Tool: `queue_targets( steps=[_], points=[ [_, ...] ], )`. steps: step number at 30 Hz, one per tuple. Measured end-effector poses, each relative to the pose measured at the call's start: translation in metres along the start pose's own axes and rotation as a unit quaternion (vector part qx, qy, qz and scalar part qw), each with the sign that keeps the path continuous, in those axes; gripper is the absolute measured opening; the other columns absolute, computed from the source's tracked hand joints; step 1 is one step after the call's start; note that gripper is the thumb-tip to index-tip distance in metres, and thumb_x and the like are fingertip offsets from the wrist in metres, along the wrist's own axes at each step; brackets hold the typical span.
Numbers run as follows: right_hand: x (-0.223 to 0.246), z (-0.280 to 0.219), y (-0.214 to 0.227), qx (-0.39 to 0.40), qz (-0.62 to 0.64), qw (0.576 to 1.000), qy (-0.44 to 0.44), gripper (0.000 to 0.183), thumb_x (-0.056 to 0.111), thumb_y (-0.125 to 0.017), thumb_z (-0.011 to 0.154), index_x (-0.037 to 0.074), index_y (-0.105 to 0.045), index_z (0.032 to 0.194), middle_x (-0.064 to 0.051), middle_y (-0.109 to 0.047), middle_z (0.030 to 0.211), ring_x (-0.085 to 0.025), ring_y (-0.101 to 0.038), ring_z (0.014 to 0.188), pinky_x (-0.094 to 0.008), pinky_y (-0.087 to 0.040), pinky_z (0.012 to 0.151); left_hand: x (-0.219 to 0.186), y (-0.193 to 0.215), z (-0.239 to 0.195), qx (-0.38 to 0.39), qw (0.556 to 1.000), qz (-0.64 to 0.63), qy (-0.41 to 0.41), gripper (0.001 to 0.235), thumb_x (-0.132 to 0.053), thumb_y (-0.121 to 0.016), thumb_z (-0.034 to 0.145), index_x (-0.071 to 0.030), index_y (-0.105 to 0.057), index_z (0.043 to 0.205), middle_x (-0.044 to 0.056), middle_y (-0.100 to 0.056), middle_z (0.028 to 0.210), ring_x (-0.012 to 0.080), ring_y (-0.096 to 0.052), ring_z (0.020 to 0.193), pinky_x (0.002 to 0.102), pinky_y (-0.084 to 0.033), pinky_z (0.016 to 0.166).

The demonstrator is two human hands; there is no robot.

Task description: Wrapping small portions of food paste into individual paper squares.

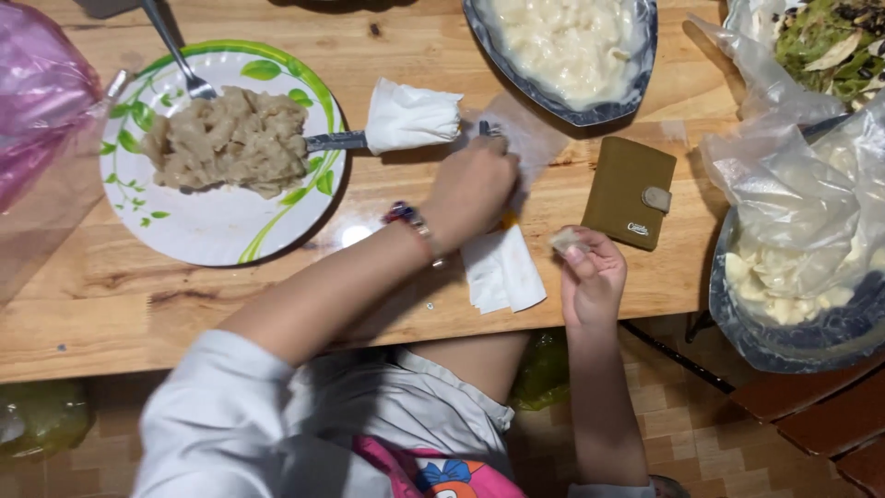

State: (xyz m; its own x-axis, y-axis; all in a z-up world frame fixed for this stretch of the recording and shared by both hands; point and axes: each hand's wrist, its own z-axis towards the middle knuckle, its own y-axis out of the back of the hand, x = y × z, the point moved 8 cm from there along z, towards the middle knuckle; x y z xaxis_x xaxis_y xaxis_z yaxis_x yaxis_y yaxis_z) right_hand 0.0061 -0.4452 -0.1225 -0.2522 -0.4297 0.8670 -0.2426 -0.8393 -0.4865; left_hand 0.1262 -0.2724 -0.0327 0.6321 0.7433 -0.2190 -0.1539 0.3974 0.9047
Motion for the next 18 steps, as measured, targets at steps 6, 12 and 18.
queue_targets(
  steps=[6, 12, 18],
  points=[
    [0.006, 0.005, 0.004, -0.012, 0.092, 0.996, -0.004, 0.014, 0.017, -0.075, 0.089, 0.009, -0.066, 0.098, -0.01, -0.061, 0.09, -0.018, -0.059, 0.085, -0.041, -0.046, 0.104, -0.018, -0.057, 0.038, -0.125, 0.987, 0.075, 0.064, 0.016, -0.029, -0.081, 0.073, -0.014, -0.081, 0.08, 0.001, -0.069, 0.081, 0.0241, -0.063, 0.091, 0.039, -0.053, 0.066],
    [0.01, 0.004, -0.009, -0.006, 0.08, 0.997, -0.005, 0.011, 0.016, -0.073, 0.09, 0.009, -0.067, 0.095, -0.01, -0.06, 0.081, -0.019, -0.058, 0.081, -0.041, -0.045, 0.103, 0.01, -0.028, 0.035, -0.081, 0.985, -0.122, 0.088, 0.018, -0.025, -0.068, 0.094, -0.013, -0.079, 0.1, 0.006, -0.07, 0.084, 0.0271, -0.069, 0.09, 0.038, -0.06, 0.07],
    [0.004, 0.005, -0.001, -0.007, 0.067, 0.998, -0.004, 0.012, 0.013, -0.073, 0.089, 0.009, -0.067, 0.098, -0.009, -0.062, 0.084, -0.018, -0.06, 0.081, -0.041, -0.047, 0.105, 0.037, -0.022, 0.026, -0.034, 0.933, -0.329, 0.144, 0.025, -0.02, -0.076, 0.083, -0.016, -0.076, 0.108, 0.002, -0.076, 0.079, 0.0259, -0.077, 0.078, 0.04, -0.06, 0.072]
  ],
)
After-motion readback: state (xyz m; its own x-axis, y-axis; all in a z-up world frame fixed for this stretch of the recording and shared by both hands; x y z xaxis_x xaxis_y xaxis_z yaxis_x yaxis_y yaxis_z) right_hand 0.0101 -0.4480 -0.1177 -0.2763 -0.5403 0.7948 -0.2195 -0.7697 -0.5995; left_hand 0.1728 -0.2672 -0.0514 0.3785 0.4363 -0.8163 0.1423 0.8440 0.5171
